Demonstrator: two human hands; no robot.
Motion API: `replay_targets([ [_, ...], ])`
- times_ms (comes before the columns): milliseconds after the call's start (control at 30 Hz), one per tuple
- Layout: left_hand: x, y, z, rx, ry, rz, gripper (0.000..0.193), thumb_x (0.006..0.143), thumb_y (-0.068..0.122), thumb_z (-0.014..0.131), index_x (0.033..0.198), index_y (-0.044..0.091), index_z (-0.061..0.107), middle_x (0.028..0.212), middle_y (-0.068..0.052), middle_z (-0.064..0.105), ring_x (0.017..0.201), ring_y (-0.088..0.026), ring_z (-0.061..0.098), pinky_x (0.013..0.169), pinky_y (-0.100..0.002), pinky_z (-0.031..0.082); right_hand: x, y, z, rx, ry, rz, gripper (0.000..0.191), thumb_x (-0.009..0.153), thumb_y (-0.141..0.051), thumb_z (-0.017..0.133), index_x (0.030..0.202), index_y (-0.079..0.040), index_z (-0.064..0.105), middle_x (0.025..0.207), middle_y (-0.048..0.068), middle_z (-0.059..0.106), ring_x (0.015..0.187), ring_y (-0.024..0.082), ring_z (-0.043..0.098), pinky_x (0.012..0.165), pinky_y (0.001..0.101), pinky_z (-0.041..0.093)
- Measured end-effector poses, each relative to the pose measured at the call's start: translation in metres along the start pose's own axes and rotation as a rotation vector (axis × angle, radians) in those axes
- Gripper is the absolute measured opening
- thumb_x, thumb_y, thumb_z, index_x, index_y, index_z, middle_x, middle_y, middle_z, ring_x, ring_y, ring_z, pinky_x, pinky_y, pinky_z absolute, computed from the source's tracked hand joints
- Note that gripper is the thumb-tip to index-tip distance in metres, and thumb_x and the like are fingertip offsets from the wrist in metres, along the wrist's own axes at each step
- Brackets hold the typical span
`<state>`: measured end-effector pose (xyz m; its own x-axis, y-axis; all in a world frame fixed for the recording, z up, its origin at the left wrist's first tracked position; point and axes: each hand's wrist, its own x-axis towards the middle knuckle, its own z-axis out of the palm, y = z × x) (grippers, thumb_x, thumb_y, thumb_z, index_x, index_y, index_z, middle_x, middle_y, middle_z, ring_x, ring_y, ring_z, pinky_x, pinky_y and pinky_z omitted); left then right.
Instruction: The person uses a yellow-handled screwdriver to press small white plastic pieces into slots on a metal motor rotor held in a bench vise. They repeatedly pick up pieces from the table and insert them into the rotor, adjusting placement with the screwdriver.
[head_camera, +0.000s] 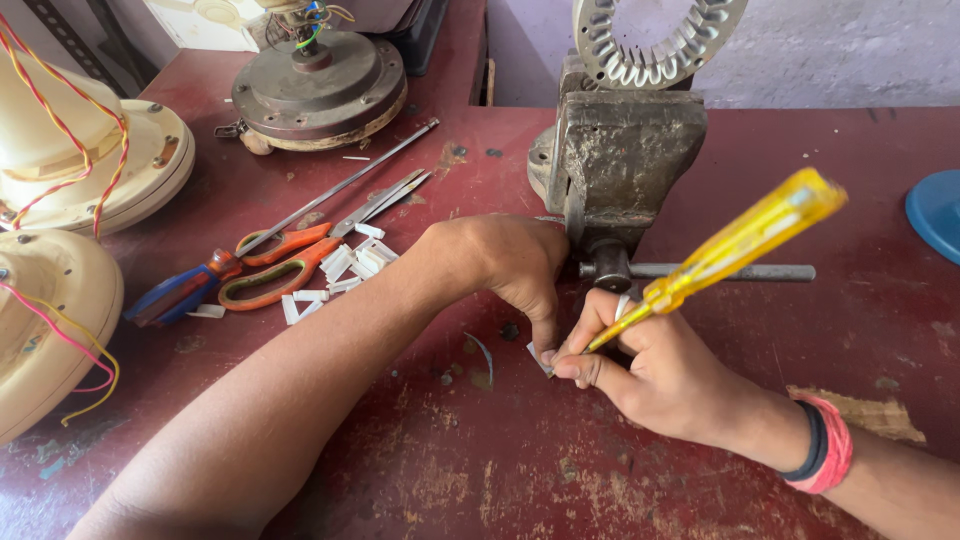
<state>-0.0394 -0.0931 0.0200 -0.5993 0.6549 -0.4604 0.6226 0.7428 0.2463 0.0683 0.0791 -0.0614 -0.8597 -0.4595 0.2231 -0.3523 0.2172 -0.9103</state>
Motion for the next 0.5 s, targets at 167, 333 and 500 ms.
replay_targets([
  [167, 0.0009, -0.0020, -0.0019, -0.002, 0.008, -0.004, 0.078, 0.042, 0.044, 0.095, 0.101, -0.003, 0.076, 0.107, -0.016, 0.078, 0.100, -0.028, 0.075, 0.084, -0.038, 0.058, 0.0036, 0.0028, -0.0021, 0.060, 0.059, 0.069, 0.013, 0.090, -0.001, 0.073, 0.088, -0.001, 0.060, 0.076, 0.006, 0.071, 0.068, 0.008, 0.066, 0.058, 0.0245, 0.055],
  [333, 0.0026, -0.0035, -0.0031, -0.008, 0.007, 0.012, 0.076, 0.041, 0.042, 0.094, 0.100, -0.003, 0.077, 0.107, -0.017, 0.079, 0.100, -0.029, 0.076, 0.084, -0.039, 0.059, 0.0059, 0.0027, -0.0001, 0.028, 0.060, 0.087, 0.013, 0.089, 0.000, 0.072, 0.087, -0.001, 0.059, 0.077, 0.005, 0.070, 0.069, 0.008, 0.067, 0.058, 0.0243, 0.056],
  [500, 0.0027, -0.0034, -0.0039, -0.013, 0.005, 0.014, 0.074, 0.040, 0.040, 0.094, 0.099, -0.002, 0.078, 0.106, -0.016, 0.079, 0.099, -0.028, 0.076, 0.084, -0.038, 0.059, 0.0065, 0.0012, 0.0017, 0.010, 0.053, 0.081, 0.012, 0.090, 0.002, 0.070, 0.087, -0.001, 0.059, 0.077, 0.004, 0.069, 0.071, 0.007, 0.068, 0.060, 0.0241, 0.057],
])
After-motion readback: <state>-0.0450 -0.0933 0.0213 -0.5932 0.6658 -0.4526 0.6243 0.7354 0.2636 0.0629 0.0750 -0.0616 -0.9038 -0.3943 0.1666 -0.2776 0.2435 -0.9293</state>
